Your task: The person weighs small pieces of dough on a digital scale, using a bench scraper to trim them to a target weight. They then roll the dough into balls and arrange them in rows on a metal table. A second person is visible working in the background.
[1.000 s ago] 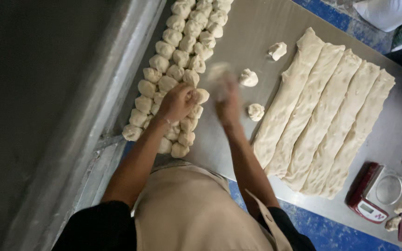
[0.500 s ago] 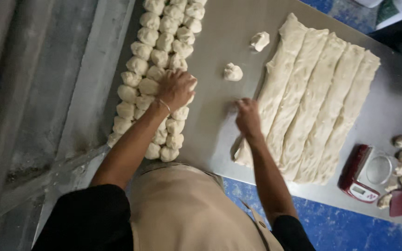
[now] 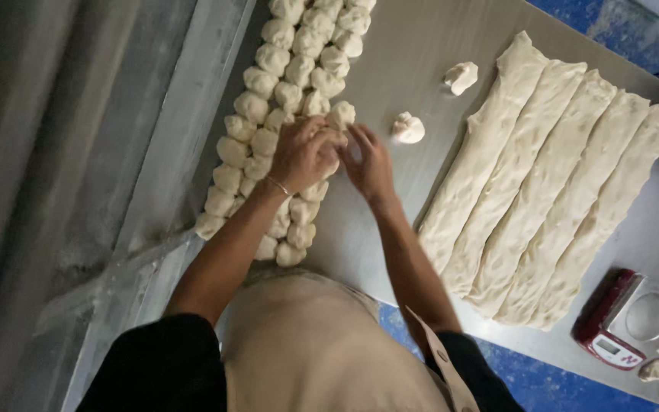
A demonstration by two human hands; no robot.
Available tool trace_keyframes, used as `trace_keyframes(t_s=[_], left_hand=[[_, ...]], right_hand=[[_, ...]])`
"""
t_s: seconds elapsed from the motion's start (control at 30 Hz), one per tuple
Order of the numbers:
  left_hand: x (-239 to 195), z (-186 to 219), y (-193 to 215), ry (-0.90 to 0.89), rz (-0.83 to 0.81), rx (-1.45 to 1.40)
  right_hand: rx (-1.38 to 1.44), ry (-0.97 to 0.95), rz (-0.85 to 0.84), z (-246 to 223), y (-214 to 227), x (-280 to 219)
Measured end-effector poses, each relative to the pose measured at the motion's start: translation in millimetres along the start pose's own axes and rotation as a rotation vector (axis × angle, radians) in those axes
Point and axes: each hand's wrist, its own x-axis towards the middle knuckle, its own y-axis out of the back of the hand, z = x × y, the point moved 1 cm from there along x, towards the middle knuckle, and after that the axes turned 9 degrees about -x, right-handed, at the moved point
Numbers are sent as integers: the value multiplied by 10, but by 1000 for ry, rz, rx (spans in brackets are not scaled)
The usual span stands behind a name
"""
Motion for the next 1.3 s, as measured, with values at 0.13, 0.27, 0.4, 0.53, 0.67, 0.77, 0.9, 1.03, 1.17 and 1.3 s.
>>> trace_keyframes(t_s=[0.13, 0.27, 0.4, 0.53, 0.67, 0.77, 0.9, 1.03, 1.17, 1.3], left_hand=[[329, -124, -35, -44, 32, 71], [828, -120, -205, -155, 26, 212], [671, -82, -500, -135, -33, 344], [448, -82, -475, -159, -9, 351], [470, 13, -368, -72, 99, 187], [475, -3, -293, -18, 235, 127], [706, -151, -195, -127, 172, 142], [1110, -126, -228, -282, 161, 154], [1239, -39, -556, -44, -39, 283], [1199, -145, -806, 1, -21, 349]], right_hand=[[78, -97, 320, 421, 94, -19], [-569, -66, 101, 736, 312, 131], [-258, -254, -53, 814, 454, 290], [128, -42, 306, 257, 1062, 627], [46, 208, 650, -167, 1232, 807], [-162, 181, 171, -126, 591, 836], [-16, -236, -71, 481, 212, 613], [-330, -159, 82, 1347, 423, 901], [-470, -149, 143, 1869, 486, 1001], [-449, -108, 31, 2198, 437, 1220]])
